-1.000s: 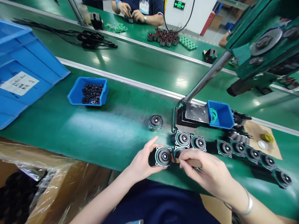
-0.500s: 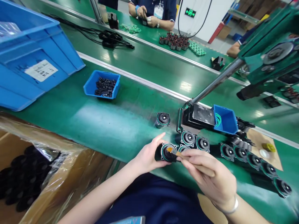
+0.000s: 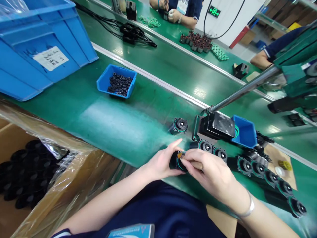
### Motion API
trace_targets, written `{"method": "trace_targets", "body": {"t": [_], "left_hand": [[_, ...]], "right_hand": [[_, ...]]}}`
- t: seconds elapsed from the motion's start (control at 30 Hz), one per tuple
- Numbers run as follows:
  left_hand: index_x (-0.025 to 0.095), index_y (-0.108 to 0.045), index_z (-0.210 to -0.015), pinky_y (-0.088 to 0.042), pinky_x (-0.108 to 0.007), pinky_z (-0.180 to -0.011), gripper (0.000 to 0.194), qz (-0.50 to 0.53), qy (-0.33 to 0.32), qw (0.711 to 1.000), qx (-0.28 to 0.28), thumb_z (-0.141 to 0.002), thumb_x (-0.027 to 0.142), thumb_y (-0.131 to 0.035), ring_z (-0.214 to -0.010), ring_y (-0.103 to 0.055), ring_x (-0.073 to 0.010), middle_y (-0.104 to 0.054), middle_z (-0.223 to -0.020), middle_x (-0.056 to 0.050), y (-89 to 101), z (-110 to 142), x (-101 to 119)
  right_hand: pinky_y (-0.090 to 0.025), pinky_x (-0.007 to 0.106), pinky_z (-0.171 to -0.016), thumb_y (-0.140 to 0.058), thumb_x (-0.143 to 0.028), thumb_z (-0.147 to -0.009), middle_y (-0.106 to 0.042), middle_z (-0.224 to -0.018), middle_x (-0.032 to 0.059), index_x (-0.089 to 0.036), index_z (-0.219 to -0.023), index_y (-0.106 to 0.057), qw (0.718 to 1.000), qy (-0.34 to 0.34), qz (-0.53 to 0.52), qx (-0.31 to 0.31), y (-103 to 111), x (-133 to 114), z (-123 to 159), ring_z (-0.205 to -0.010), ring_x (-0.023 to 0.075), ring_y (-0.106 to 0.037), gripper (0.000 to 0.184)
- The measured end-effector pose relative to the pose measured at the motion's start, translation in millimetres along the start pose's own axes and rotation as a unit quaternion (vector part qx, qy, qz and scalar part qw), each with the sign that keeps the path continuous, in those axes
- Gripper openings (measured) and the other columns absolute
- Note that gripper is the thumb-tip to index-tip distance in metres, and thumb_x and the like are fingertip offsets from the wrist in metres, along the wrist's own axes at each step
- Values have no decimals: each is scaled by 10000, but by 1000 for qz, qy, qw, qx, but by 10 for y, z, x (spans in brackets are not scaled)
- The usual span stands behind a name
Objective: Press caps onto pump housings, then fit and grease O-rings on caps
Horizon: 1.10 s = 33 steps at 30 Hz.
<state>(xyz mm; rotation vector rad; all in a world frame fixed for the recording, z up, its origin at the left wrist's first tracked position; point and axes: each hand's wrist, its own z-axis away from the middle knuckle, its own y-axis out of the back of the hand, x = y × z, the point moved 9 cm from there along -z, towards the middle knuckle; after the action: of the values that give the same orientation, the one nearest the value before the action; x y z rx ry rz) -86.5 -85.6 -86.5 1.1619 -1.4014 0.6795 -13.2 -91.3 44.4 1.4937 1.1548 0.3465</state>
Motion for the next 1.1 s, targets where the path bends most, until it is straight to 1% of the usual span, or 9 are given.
{"method": "trace_targets", "body": {"t": [0.17,0.27,0.47,0.6,0.7,0.77,0.9,1.0,1.1], "left_hand": [[253,-70,-1539,-502,-388,-998,1054,14,-14,1000,-9,-760,278,-780,-1153,-639,-252,-637,-1255,-80,-15,-7,1],[242,-86,-1536,-501,-406,-1019,1069,5,-3,1000,-11,-739,271,-799,-1167,-633,-256,-637,-1255,-81,-17,-14,-18],[238,-148,-1516,-501,-415,-1041,1066,-11,11,1000,-4,-704,271,-837,-1173,-632,-260,-644,-1246,-77,-7,-31,-15],[238,-186,-1488,-494,-428,-1043,1002,-11,17,1000,-13,-722,313,-826,-1181,-625,-257,-636,-1258,-79,10,-15,-3],[245,-289,-1421,-507,-427,-1016,891,-49,38,998,-15,-716,317,-829,-1160,-635,-266,-612,-1298,-87,114,11,18],[243,-386,-1342,-510,-425,-1006,784,-93,53,994,-14,-703,301,-836,-1163,-631,-279,-579,-1342,-93,226,15,43],[240,-480,-1222,-517,-417,-984,592,-161,54,985,-12,-733,281,-812,-1142,-622,-275,-604,-1229,-71,426,-65,119],[229,-495,-1201,-531,-418,-958,566,-219,48,974,9,-735,294,-809,-1127,-601,-274,-525,-1217,-92,515,-179,162],[213,-527,-1189,-550,-443,-914,597,-297,57,953,29,-692,332,-836,-1050,-592,-273,-439,-1169,-93,538,-278,166]], "right_hand": [[-573,239,-824,-521,-118,-931,-685,-969,71,-141,-1039,-559,997,66,14,-36,30,-259,18,-910,122,-669,116],[-579,286,-909,-508,-101,-920,-697,-1007,98,-103,-1048,-603,991,114,44,-52,72,-391,132,-964,157,-677,159],[-574,304,-902,-322,-105,-978,-718,-1058,56,-140,-1015,-662,979,154,99,-92,178,-476,271,-972,174,-679,344],[-576,347,-864,-361,-111,-969,-718,-1063,59,-133,-985,-673,966,191,138,-105,210,-514,300,-964,208,-679,313],[-570,360,-870,-366,-97,-963,-717,-1067,63,-127,-998,-676,959,198,174,-102,239,-479,309,-962,209,-679,313],[-564,358,-872,-356,-98,-966,-715,-1073,70,-127,-1003,-672,959,195,189,-76,319,-441,311,-977,209,-675,319],[-549,357,-892,-376,-113,-957,-697,-1114,119,-111,-1015,-656,971,172,167,-10,532,-317,418,-1061,225,-649,286],[-527,386,-948,-472,-87,-901,-654,-1206,143,-97,-1090,-638,981,137,136,12,601,-152,624,-1151,248,-608,251],[-492,415,-995,-524,-33,-854,-603,-1292,152,-82,-1164,-616,988,105,111,27,616,1,862,-1221,265,-563,327]]}}
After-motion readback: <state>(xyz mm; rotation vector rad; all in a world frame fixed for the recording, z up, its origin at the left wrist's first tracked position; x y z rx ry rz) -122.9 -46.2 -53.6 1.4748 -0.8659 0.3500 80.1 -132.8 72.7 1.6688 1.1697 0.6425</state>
